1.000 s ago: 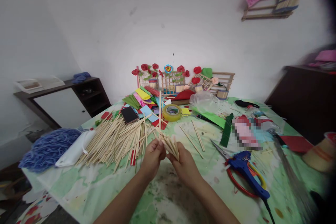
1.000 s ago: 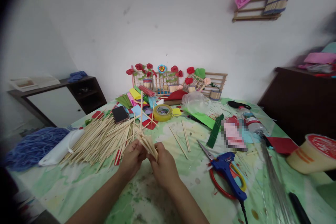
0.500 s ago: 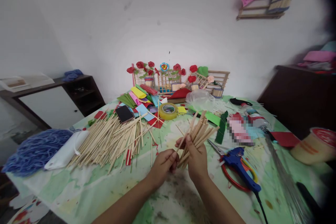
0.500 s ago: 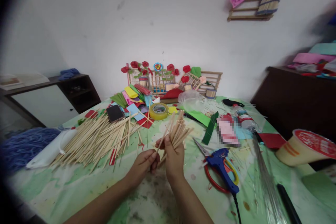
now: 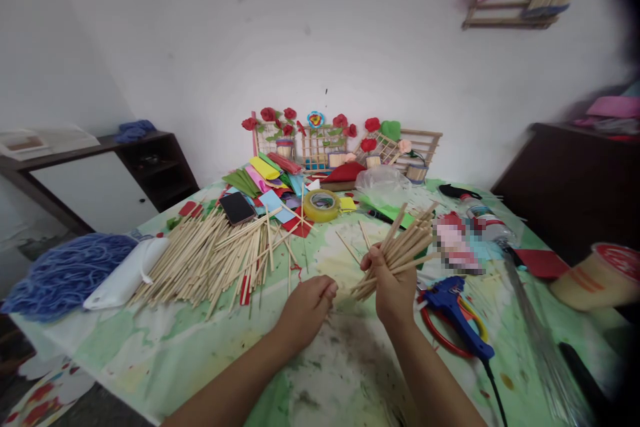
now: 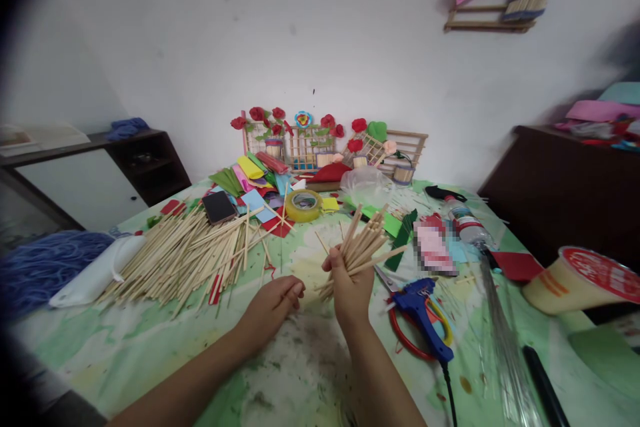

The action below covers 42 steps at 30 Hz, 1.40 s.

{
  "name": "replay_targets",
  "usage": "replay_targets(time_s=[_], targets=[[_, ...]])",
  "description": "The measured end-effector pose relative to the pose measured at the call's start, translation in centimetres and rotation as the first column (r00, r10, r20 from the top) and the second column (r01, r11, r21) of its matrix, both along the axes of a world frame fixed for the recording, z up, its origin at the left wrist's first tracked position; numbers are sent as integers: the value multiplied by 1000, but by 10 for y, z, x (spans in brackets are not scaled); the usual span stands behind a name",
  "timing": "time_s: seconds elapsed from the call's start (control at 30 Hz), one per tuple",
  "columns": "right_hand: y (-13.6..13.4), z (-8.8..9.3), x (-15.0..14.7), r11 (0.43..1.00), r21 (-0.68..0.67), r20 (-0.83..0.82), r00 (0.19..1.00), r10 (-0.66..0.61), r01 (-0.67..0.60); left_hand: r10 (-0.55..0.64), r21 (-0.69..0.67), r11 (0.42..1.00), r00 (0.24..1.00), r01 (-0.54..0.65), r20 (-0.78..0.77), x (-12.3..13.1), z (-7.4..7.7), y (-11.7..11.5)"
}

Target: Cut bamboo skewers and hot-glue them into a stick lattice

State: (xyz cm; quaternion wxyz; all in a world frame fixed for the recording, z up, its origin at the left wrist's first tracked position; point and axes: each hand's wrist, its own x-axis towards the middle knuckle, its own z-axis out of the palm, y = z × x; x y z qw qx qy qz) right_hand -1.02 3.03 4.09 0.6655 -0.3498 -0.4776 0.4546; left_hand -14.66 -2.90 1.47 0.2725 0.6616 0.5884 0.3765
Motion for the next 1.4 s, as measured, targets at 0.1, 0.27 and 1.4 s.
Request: replay_targets(time_s=[0.1, 0.27, 1.4], targets=[[8, -15, 3, 999, -25, 72, 997, -40, 42, 8, -13, 1000, 1000, -9, -23, -3, -1, 2], [16, -40, 0, 995, -97, 72, 997, 20, -13, -3, -10, 1000, 999, 3, -50, -3, -3, 2], [3, -52, -10, 899, -257, -13, 931, 364, -355, 39, 0, 999, 830, -46, 556, 18, 35, 85]])
